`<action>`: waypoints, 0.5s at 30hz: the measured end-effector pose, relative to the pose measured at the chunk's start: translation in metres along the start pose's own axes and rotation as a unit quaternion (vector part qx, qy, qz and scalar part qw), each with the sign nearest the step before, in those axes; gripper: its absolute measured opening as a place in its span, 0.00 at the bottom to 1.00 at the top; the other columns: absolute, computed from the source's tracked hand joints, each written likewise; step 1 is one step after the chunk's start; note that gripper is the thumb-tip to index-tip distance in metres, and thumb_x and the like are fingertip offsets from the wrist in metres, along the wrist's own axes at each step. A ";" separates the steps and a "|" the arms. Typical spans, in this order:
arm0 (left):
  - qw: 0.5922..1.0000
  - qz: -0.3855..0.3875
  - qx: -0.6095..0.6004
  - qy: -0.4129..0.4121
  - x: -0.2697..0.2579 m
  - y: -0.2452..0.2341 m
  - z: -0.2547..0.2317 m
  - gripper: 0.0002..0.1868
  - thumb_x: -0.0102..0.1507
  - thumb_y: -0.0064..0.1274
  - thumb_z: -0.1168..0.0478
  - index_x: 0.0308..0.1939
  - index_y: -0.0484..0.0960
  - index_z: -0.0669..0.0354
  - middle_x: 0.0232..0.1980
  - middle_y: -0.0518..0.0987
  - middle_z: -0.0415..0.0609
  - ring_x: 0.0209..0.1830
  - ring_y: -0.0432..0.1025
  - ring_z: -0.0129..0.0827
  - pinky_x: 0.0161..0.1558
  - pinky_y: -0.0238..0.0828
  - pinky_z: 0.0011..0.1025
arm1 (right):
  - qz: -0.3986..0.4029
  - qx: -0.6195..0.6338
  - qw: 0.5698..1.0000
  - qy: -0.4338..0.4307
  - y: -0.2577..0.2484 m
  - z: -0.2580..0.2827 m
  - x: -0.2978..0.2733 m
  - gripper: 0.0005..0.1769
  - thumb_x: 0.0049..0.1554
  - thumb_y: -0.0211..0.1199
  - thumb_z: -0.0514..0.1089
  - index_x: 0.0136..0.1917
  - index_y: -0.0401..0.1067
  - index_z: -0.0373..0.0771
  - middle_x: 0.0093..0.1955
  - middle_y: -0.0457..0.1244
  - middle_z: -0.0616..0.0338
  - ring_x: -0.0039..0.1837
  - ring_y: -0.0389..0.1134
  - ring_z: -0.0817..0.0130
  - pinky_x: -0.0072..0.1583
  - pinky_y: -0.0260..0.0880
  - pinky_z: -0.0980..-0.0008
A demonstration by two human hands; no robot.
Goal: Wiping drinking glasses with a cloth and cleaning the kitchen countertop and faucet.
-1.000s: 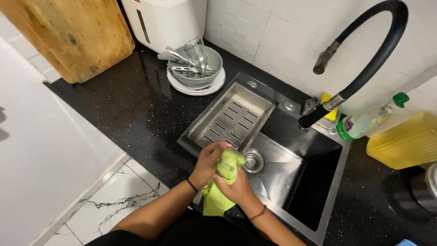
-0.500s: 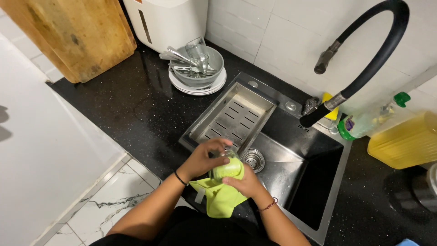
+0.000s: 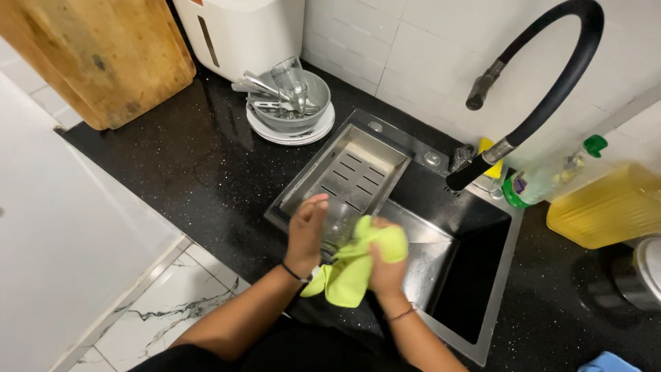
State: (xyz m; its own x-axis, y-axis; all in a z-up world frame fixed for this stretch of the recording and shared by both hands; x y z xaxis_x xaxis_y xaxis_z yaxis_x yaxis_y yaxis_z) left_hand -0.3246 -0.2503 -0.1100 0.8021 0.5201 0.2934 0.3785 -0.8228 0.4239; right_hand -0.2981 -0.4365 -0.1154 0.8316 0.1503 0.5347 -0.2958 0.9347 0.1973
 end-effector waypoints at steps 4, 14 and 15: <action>0.987 -0.074 -0.027 -0.142 -0.019 0.038 -0.019 0.10 0.64 0.52 0.63 0.48 0.83 0.58 0.47 0.81 0.37 0.40 0.71 0.18 0.44 0.70 0.18 | 0.117 -0.363 0.900 -0.211 0.050 0.059 -0.001 0.21 0.51 0.65 0.45 0.56 0.66 0.39 0.75 0.55 0.41 0.81 0.48 0.42 0.79 0.43 0.48; 0.997 0.073 0.018 0.029 -0.023 0.053 -0.020 0.19 0.68 0.53 0.68 0.21 0.69 0.59 0.28 0.70 0.38 0.54 0.68 0.28 0.64 0.63 0.34 | -0.043 0.002 0.999 -0.003 0.009 -0.005 0.008 0.28 0.65 0.50 0.40 0.75 0.55 0.28 0.82 0.52 0.43 0.79 0.56 0.50 0.77 0.56 0.57; 0.995 0.076 0.041 0.039 -0.024 0.054 -0.022 0.20 0.67 0.52 0.67 0.20 0.66 0.58 0.27 0.68 0.38 0.53 0.69 0.28 0.64 0.63 0.34 | -0.053 0.087 0.995 0.018 0.004 -0.013 0.010 0.26 0.67 0.47 0.41 0.75 0.56 0.28 0.81 0.53 0.44 0.79 0.58 0.51 0.76 0.60 0.57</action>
State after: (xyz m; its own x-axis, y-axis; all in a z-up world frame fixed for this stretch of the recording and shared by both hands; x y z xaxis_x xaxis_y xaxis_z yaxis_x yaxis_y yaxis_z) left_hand -0.3340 -0.3018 -0.0752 0.8158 0.4011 0.4167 0.2938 -0.9080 0.2988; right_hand -0.2847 -0.4267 -0.1196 0.8777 0.0684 0.4743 -0.2799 0.8766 0.3915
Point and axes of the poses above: each hand's wrist, its own x-axis towards the middle knuckle, its own y-axis out of the palm, z = x × y, the point moved 3 cm from there along x, towards the middle knuckle
